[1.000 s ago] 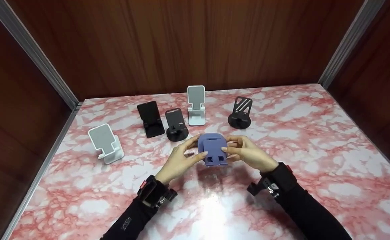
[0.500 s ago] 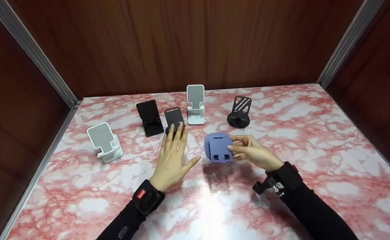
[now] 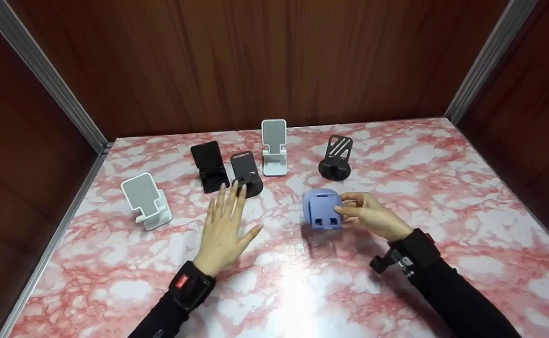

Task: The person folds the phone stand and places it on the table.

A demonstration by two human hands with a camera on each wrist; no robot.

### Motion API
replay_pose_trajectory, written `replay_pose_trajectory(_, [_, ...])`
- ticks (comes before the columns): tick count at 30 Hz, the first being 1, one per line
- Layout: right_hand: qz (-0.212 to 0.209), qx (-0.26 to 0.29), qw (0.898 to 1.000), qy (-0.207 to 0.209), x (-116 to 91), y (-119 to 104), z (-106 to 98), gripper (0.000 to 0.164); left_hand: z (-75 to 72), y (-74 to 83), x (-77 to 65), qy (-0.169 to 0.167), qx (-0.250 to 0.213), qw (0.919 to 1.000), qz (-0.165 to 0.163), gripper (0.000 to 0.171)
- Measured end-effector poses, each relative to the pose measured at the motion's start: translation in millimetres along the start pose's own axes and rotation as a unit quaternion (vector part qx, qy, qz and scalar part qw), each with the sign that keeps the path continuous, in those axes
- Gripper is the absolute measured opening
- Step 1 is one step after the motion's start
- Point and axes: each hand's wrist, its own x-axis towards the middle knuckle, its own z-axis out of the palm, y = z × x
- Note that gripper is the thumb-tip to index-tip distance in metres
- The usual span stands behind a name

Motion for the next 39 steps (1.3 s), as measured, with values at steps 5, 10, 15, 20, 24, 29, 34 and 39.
replay_pose_trajectory(5, [0.018,0.007,1.0,0.016,-3,5,-14,0.036,-5.3,-12.8,-5.9,-0.016,0.003,0.9996,-0.022,0.085])
replay_pose_trajectory(10, [0.032,-0.028,0.998,0.051,-7,6,-34,0.041,-9.0,-20.2,-11.5,-0.023,-0.003,0.9992,-0.032,0.083])
replay_pose_trajectory(15, [0.032,-0.048,0.997,0.051,-8,4,-53,0.033,-9.4,-24.2,-15.9,-0.031,0.001,0.9987,-0.04,0.081])
replay_pose_trajectory(20, [0.034,-0.074,0.995,0.057,-9,3,-72,0.045,-8.6,-27.7,-19.1,-0.038,0.001,0.998,-0.051,0.082])
replay_pose_trajectory(24, [0.03,-0.095,0.993,0.065,-12,2,-88,0.04,-9.4,-30.3,-21.3,-0.05,0.004,0.9968,-0.062,0.082])
replay_pose_trajectory(29, [0.042,-0.112,0.989,0.085,-15,1,-108,0.042,-9.7,-32.1,-20.9,-0.041,0.012,0.9972,-0.061,0.082])
replay_pose_trajectory(34, [0.065,-0.122,0.986,0.093,-16,2,-126,0.061,-8.0,-32.0,-22.2,-0.037,0.006,0.9973,-0.063,0.081])
replay_pose_trajectory(39, [0.09,-0.138,0.98,0.109,-15,2,-137,0.074,-3.9,-31.6,-24.2,-0.042,-0.003,0.9968,-0.068,0.081])
